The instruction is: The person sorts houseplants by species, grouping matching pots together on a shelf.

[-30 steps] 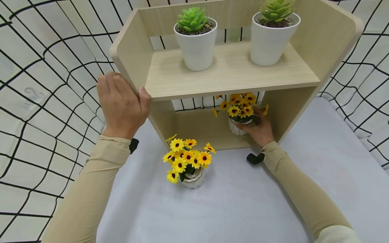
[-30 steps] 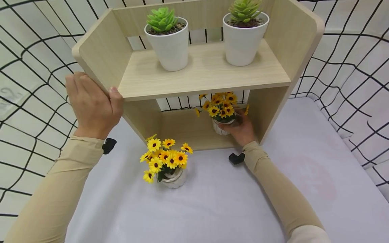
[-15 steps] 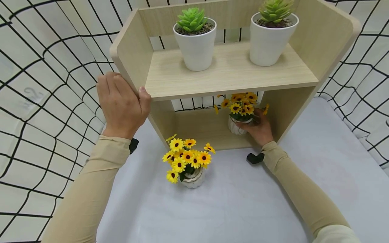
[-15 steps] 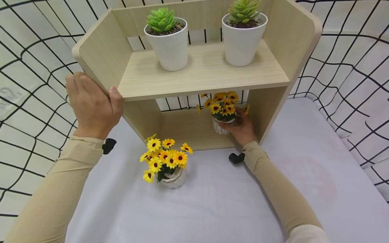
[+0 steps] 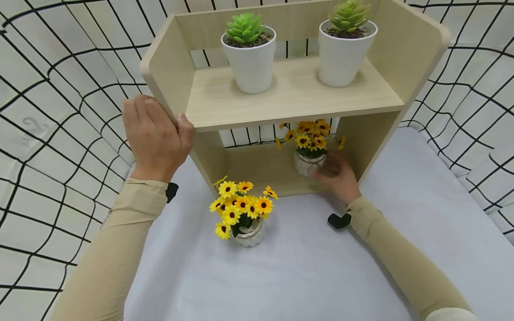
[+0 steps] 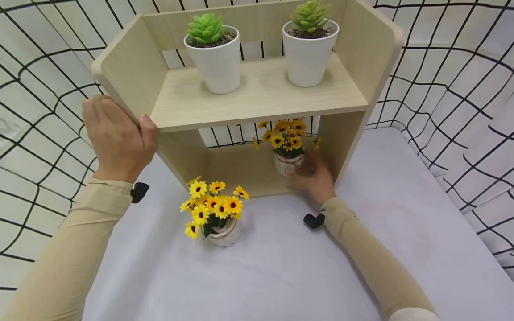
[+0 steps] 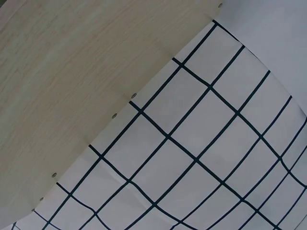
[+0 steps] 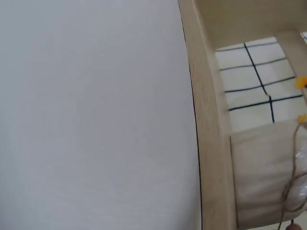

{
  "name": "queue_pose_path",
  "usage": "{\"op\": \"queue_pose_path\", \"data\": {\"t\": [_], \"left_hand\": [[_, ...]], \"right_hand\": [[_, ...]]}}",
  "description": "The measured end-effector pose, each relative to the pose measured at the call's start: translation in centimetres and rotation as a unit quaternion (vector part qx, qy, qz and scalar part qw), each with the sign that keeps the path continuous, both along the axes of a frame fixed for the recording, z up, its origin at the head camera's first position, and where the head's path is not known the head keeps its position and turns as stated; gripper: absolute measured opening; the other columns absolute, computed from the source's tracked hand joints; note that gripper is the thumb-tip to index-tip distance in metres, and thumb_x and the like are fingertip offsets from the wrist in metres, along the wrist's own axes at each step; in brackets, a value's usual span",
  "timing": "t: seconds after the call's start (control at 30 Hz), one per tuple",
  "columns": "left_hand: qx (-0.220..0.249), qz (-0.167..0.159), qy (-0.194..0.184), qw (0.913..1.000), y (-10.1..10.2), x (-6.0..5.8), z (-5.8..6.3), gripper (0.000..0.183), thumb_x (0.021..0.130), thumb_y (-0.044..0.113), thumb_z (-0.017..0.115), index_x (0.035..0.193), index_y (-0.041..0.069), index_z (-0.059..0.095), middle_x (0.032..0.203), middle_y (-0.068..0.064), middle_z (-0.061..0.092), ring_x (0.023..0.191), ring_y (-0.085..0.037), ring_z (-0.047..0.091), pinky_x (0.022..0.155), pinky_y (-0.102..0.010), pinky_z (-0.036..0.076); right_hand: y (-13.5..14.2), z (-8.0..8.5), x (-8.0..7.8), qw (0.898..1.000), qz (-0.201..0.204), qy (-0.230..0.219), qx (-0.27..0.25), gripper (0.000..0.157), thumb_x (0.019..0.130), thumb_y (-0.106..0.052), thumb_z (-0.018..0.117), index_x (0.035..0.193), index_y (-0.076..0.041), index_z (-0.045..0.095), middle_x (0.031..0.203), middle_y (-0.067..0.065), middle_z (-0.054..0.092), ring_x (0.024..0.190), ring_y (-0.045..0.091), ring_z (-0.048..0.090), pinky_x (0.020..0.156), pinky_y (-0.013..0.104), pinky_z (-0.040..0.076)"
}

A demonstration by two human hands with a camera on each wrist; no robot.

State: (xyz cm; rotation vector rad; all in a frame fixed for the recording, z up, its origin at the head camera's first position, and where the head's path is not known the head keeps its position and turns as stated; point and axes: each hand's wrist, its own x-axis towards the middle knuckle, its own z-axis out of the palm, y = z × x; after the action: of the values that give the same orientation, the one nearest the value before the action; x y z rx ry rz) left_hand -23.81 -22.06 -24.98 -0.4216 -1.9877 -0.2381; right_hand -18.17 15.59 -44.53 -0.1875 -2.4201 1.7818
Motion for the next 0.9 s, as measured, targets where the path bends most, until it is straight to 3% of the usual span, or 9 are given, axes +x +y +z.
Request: {"op": "queue_pose_path", "data": {"t": [0.27,0.47,0.67,0.9], "left_hand": [[-0.009,0.003,-0.009,0.9999,-0.1,-0.1,0.1,0.044,0.09,0.03,0.03,0.102,-0.009,0.045,0.094,-0.029,0.049,0.086,-0.041,0.037,0.079,-0.05,0.029],[-0.005,0.0,-0.019,0.9998,-0.1,0.0,0.1,0.045,0.09,0.031,0.029,0.101,-0.01,0.045,0.094,-0.029,0.048,0.087,-0.041,0.037,0.079,-0.05,0.028],[-0.007,0.005,-0.023,0.9997,0.0,0.1,0.2,0.045,0.091,0.031,0.029,0.102,-0.01,0.045,0.095,-0.029,0.048,0.088,-0.041,0.037,0.079,-0.05,0.028],[-0.003,0.004,-0.022,0.9998,0.0,0.2,0.1,0.046,0.091,0.031,0.029,0.102,-0.01,0.045,0.095,-0.029,0.048,0.088,-0.041,0.037,0.081,-0.051,0.028]], "right_hand": [[-1.1,0.2,2.7,0.997,-0.046,0.048,0.051,0.079,0.074,-0.029,0.082,0.139,-0.007,0.044,0.142,0.012,0.048,0.13,0.03,0.049,0.107,0.047,0.044],[-2.3,0.6,4.0,0.986,-0.052,0.139,0.073,0.066,0.074,-0.018,0.081,0.131,-0.004,0.051,0.136,0.017,0.046,0.126,0.035,0.046,0.102,0.05,0.048],[-4.2,1.5,5.5,0.984,-0.018,0.165,0.063,0.067,0.073,-0.013,0.083,0.131,-0.004,0.051,0.134,0.013,0.049,0.124,0.023,0.048,0.098,0.045,0.052],[-7.3,1.6,7.5,0.986,0.067,0.143,0.059,0.078,0.069,-0.016,0.086,0.137,-0.009,0.048,0.136,0.012,0.053,0.124,0.031,0.055,0.096,0.042,0.053]]}}
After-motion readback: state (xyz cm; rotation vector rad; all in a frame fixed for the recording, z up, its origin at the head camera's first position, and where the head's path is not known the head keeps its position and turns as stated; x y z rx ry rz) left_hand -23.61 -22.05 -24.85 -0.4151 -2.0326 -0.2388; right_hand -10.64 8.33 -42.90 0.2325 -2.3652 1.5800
